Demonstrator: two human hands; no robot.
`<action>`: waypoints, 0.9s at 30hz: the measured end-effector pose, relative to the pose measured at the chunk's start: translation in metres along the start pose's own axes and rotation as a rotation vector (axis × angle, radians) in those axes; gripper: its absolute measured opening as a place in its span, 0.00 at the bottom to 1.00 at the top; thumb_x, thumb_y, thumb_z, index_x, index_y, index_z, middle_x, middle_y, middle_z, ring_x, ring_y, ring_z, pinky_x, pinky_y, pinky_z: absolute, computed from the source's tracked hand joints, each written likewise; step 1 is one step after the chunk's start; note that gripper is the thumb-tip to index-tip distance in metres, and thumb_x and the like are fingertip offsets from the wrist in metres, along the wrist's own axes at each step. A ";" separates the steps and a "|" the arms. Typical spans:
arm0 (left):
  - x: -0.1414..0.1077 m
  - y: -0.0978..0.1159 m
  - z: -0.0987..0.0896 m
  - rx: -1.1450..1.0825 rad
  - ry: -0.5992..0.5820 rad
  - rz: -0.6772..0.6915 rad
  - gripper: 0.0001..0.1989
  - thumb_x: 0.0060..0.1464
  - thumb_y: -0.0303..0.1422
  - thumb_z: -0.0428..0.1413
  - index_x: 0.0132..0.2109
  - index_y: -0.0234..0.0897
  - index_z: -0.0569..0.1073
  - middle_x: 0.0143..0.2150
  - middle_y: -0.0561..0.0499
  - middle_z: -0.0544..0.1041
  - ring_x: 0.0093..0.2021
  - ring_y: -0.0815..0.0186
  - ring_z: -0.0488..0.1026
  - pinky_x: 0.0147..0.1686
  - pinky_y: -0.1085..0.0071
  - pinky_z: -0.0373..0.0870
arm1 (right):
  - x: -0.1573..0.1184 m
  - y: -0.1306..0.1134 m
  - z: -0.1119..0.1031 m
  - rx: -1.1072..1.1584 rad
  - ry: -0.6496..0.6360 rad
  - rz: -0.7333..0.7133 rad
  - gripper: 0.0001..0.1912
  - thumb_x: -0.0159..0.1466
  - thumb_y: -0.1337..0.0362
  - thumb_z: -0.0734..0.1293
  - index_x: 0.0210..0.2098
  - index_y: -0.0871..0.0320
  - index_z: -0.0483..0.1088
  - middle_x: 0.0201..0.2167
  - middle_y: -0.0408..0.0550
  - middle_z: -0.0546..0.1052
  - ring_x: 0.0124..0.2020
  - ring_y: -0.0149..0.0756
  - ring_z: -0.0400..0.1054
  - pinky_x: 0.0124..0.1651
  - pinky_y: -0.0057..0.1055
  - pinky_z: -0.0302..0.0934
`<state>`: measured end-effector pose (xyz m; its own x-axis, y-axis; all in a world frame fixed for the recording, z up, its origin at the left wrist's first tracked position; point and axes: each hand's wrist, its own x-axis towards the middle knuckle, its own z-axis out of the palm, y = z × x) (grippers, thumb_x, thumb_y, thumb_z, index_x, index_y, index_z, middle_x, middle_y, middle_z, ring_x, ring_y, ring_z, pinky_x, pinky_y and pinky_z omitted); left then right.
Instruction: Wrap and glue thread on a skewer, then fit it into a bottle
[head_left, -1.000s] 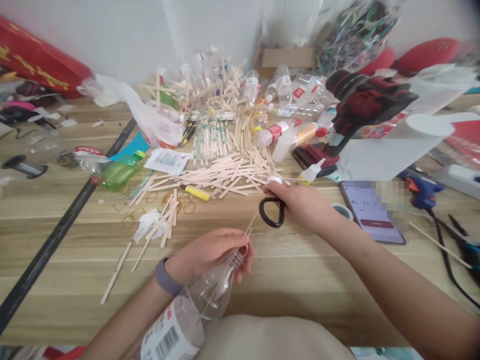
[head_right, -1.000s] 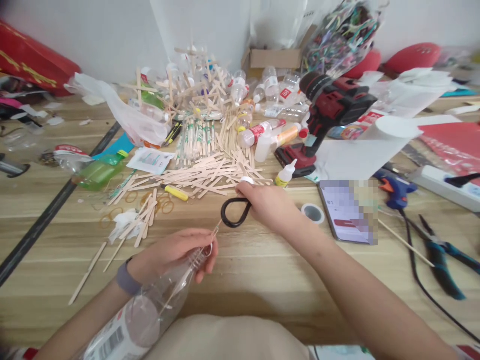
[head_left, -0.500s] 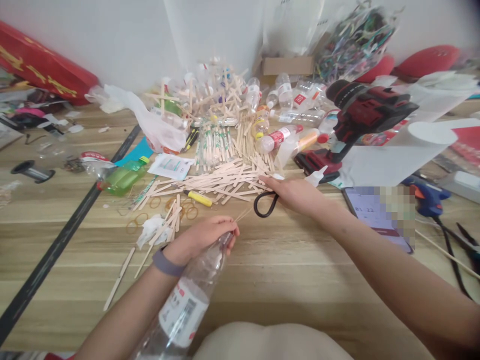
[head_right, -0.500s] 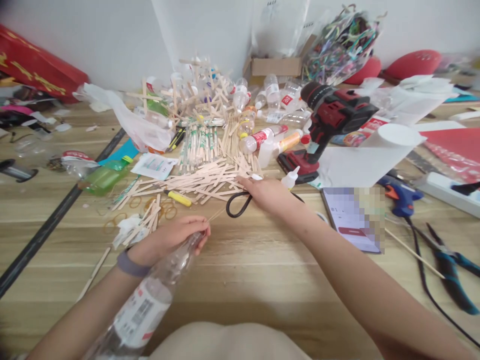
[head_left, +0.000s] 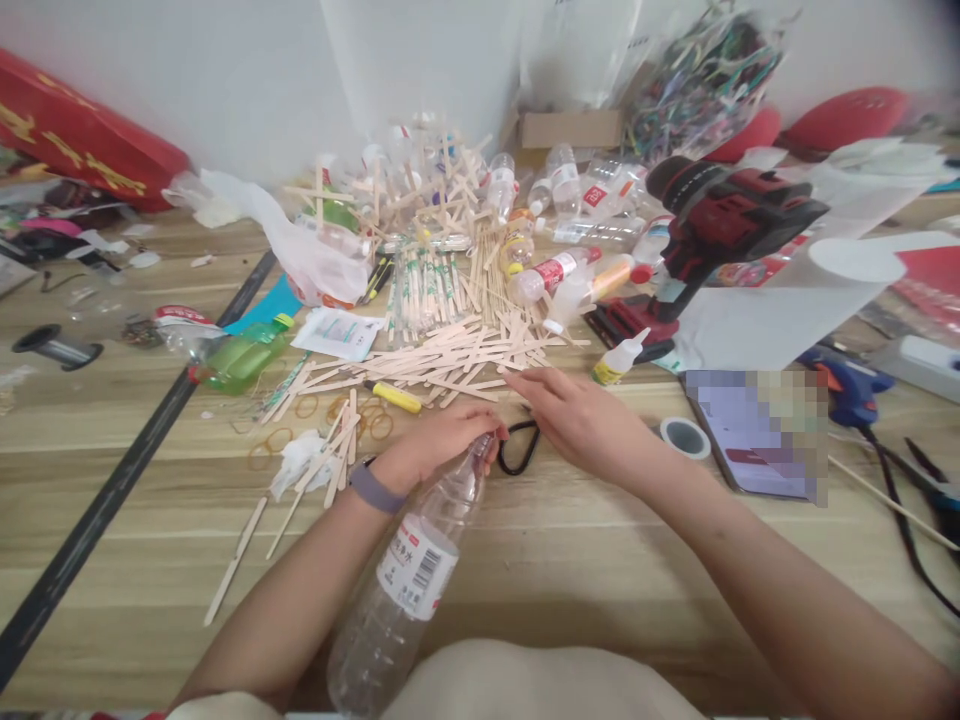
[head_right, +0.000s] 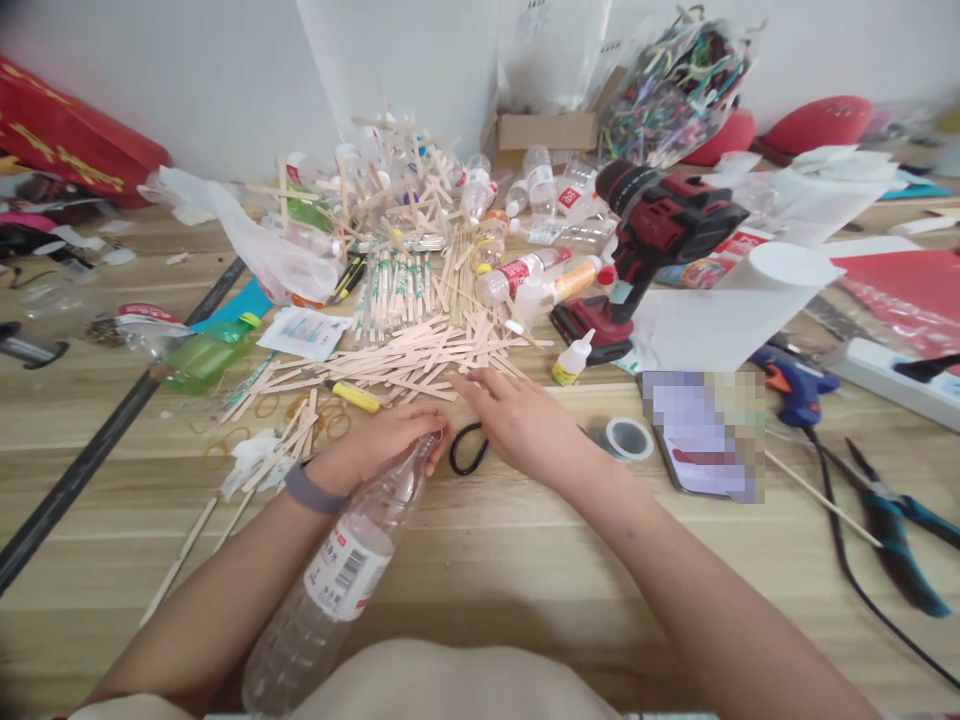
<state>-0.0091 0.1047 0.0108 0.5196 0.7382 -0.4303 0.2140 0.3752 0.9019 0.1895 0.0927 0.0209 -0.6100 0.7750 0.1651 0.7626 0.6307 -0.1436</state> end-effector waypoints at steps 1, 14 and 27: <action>-0.001 0.001 0.001 0.012 0.004 0.008 0.10 0.56 0.31 0.48 0.29 0.37 0.70 0.19 0.56 0.69 0.19 0.70 0.67 0.24 0.73 0.63 | 0.004 -0.004 0.002 0.057 -0.019 -0.012 0.29 0.62 0.77 0.56 0.62 0.59 0.57 0.57 0.59 0.68 0.52 0.44 0.67 0.47 0.37 0.64; -0.014 -0.012 -0.004 0.152 0.156 -0.031 0.14 0.58 0.38 0.47 0.33 0.36 0.73 0.25 0.53 0.73 0.28 0.66 0.71 0.28 0.72 0.66 | 0.029 -0.003 0.018 0.114 -0.163 -0.044 0.15 0.62 0.77 0.60 0.42 0.59 0.74 0.41 0.53 0.75 0.42 0.39 0.69 0.41 0.30 0.59; -0.038 -0.021 -0.026 0.518 0.277 0.070 0.15 0.59 0.42 0.47 0.35 0.37 0.72 0.31 0.51 0.76 0.34 0.62 0.72 0.34 0.69 0.64 | 0.040 0.014 0.012 -0.001 -0.175 -0.046 0.19 0.60 0.79 0.57 0.42 0.57 0.74 0.41 0.51 0.74 0.42 0.38 0.69 0.40 0.29 0.58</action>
<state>-0.0547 0.0833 0.0069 0.3268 0.8963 -0.2996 0.5993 0.0486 0.7990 0.1731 0.1324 0.0143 -0.6720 0.7406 -0.0009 0.7334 0.6654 -0.1391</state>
